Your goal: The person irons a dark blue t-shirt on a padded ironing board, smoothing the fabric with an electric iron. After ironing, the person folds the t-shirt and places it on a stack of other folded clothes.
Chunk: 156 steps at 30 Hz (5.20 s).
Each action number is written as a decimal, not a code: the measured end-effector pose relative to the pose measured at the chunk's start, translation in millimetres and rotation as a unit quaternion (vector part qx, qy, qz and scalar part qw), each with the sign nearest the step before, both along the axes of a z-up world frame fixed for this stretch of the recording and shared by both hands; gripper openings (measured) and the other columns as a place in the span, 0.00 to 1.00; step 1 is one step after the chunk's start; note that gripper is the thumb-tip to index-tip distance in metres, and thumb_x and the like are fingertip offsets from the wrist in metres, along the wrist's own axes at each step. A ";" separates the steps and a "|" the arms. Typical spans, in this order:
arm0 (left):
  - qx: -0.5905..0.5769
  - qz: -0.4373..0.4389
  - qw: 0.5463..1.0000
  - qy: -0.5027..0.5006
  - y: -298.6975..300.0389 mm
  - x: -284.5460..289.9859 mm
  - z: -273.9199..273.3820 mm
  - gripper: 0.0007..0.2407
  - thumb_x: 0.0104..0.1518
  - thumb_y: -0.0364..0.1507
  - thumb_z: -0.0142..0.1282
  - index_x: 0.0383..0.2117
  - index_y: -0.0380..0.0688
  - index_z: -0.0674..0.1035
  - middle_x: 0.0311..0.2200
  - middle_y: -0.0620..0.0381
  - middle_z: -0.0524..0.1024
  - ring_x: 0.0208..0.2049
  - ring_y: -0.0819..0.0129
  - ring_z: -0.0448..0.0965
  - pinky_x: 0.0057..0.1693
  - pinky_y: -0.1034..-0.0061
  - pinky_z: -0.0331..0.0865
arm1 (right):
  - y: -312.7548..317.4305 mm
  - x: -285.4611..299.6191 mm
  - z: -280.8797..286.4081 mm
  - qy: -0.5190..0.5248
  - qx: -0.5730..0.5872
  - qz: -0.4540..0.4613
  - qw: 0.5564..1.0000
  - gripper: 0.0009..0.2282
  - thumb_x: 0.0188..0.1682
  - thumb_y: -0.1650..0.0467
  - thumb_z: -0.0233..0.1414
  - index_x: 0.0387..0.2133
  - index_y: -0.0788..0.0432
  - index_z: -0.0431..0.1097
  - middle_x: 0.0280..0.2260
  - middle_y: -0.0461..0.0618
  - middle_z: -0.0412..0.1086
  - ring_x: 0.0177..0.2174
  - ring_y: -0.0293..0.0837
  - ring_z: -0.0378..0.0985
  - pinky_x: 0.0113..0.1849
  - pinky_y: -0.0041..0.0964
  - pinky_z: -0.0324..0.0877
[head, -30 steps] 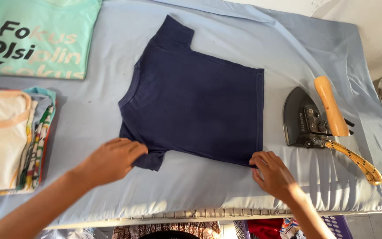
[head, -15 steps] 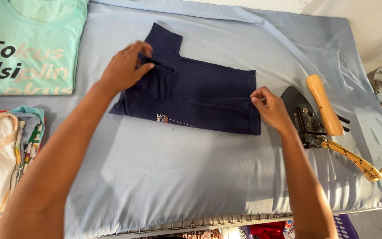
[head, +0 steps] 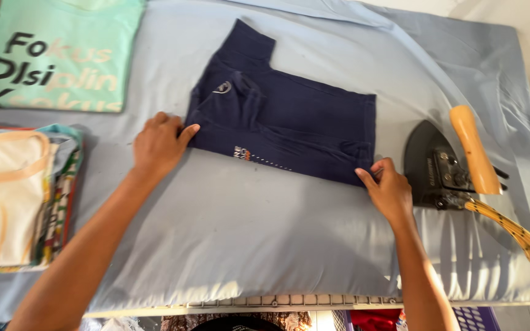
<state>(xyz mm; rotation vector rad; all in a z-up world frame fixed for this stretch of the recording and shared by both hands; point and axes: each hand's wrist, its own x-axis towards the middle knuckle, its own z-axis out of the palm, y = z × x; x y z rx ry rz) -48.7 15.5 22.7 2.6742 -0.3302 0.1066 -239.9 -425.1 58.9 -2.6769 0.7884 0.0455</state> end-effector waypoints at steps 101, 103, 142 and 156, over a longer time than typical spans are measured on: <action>-0.016 -0.290 0.955 -0.053 -12.0 -44.8 19.2 0.19 0.59 0.38 0.56 0.56 0.50 0.73 0.53 0.59 0.71 0.55 0.60 0.69 0.58 0.57 0.63 | 216.2 54.3 13.7 -0.128 0.140 0.362 0.913 0.11 0.50 0.70 0.57 0.45 0.57 0.70 0.44 0.48 0.72 0.43 0.49 0.75 0.45 0.43 0.71; 0.024 -0.281 0.959 -0.028 -9.0 -47.5 20.4 0.22 0.61 0.41 0.54 0.61 0.51 0.69 0.57 0.58 0.67 0.59 0.61 0.65 0.62 0.51 0.57 | 215.9 52.2 18.8 -0.100 0.134 0.373 0.913 0.15 0.48 0.70 0.58 0.47 0.58 0.69 0.47 0.49 0.71 0.45 0.49 0.74 0.47 0.44 0.69; 0.031 -0.227 0.973 -0.042 -33.6 90.5 -11.0 0.25 0.62 0.50 0.45 0.67 0.67 0.65 0.71 0.64 0.55 0.72 0.57 0.44 0.67 0.34 0.33 | -12.1 69.5 74.2 -0.142 -0.123 0.232 0.954 0.18 0.41 0.63 0.65 0.47 0.51 0.79 0.40 0.45 0.80 0.34 0.49 0.82 0.37 0.43 0.74; -0.156 -0.127 0.971 -0.128 -25.3 87.2 -31.8 0.15 0.63 0.32 0.57 0.56 0.49 0.77 0.66 0.59 0.68 0.72 0.56 0.58 0.72 0.46 0.43 | 31.7 97.6 67.0 -0.184 -0.158 0.275 0.930 0.17 0.43 0.65 0.66 0.45 0.55 0.77 0.39 0.47 0.79 0.31 0.47 0.82 0.35 0.42 0.75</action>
